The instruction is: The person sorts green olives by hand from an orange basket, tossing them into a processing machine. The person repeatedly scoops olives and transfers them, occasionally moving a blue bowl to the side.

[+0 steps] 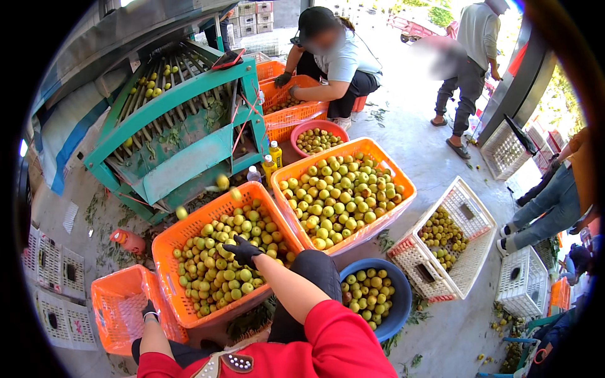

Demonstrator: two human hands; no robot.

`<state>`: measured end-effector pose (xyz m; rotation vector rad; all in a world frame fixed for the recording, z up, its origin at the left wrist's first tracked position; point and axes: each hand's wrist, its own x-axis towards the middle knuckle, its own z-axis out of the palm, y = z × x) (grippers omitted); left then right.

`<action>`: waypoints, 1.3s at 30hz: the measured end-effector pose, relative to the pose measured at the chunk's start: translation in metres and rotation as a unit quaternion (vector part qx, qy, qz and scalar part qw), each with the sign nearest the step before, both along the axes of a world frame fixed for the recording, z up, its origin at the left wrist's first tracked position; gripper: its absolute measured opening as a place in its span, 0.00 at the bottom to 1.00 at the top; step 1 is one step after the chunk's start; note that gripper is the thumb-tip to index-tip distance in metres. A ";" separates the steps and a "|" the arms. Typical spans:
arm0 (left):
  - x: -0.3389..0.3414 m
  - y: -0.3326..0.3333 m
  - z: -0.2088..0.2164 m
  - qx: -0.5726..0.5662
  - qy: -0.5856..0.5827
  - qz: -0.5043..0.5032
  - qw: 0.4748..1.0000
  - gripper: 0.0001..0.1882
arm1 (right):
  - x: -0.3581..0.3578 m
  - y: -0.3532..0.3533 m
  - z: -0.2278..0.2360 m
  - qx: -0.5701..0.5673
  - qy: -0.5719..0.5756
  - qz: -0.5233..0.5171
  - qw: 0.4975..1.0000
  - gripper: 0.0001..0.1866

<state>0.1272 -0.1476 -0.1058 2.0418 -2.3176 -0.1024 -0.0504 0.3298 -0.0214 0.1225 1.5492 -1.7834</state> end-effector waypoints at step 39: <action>-0.037 0.117 0.072 0.151 0.249 -0.184 0.939 0.28 | -0.018 -0.056 0.011 0.417 0.529 -0.023 0.738 0.11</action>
